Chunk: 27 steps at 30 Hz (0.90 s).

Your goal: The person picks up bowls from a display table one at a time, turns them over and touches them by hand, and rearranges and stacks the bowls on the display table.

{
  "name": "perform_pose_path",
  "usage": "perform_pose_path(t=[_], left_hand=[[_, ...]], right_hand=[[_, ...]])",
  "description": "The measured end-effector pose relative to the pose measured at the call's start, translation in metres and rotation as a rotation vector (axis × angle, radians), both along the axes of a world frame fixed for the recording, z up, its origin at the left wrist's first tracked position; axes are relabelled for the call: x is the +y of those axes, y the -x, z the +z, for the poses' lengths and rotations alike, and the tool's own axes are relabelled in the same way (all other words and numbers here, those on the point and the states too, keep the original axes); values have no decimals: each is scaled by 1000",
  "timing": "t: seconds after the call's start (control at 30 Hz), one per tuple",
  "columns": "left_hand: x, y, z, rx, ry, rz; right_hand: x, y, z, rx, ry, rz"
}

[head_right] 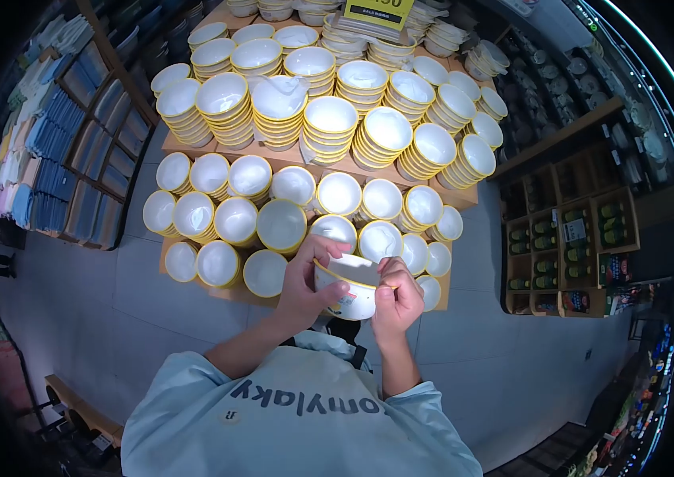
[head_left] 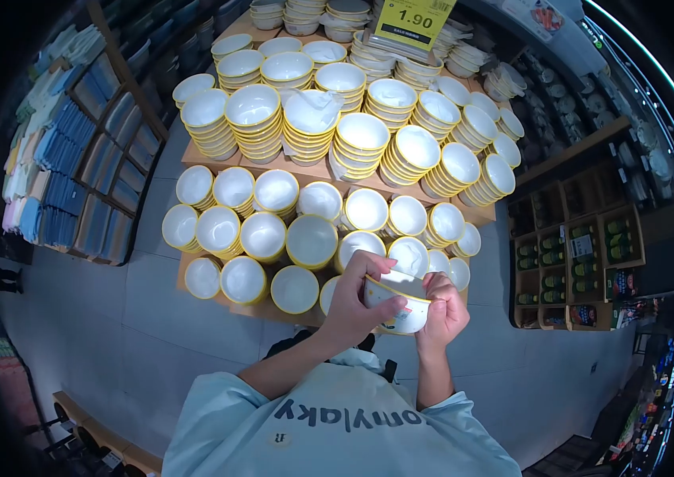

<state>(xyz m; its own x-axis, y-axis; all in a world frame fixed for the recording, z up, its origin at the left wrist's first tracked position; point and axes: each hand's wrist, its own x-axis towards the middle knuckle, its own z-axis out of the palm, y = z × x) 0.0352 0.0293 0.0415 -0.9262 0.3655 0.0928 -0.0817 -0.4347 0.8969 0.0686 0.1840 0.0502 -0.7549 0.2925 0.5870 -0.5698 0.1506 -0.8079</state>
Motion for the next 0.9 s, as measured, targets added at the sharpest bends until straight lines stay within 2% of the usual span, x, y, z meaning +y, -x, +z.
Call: perform_pose_path(t=[0.07, 0.1, 0.13, 0.23, 0.27, 0.33, 0.47, 0.5, 0.57, 0.7, 0.9], left_hand=[[7, -3, -14, 117, -49, 45], [5, -8, -8, -15, -94, -43], [6, -11, -10, -17, -98, -27], [7, -18, -17, -487, -357, -200], [4, -16, -19, -485, -363, -183], [-5, -11, -17, -723, -481, -202], [-12, -10, -58, -591, -434, -78], [-18, -9, -60, -537, -348, -58], [-27, -10, -64, -483, -269, -39], [-39, -14, -72, -357, -118, 1], [-46, -19, -92, -321, -16, 7]], right_hand=[[3, -5, -7, 18, -119, -94], [3, -7, -9, 36, -162, -145], [2, -7, -10, 34, -165, -129], [3, -12, -14, 57, -633, -221], [-1, -12, -17, 60, -634, -203], [-12, -14, -21, 29, -745, -135], [-19, -15, -27, -239, -734, 0], [-20, -13, -27, -235, -740, 5], [-22, -12, -27, -479, -618, 141], [-24, -9, -30, -602, -710, 288], [-29, -3, -38, -646, -746, 312]])
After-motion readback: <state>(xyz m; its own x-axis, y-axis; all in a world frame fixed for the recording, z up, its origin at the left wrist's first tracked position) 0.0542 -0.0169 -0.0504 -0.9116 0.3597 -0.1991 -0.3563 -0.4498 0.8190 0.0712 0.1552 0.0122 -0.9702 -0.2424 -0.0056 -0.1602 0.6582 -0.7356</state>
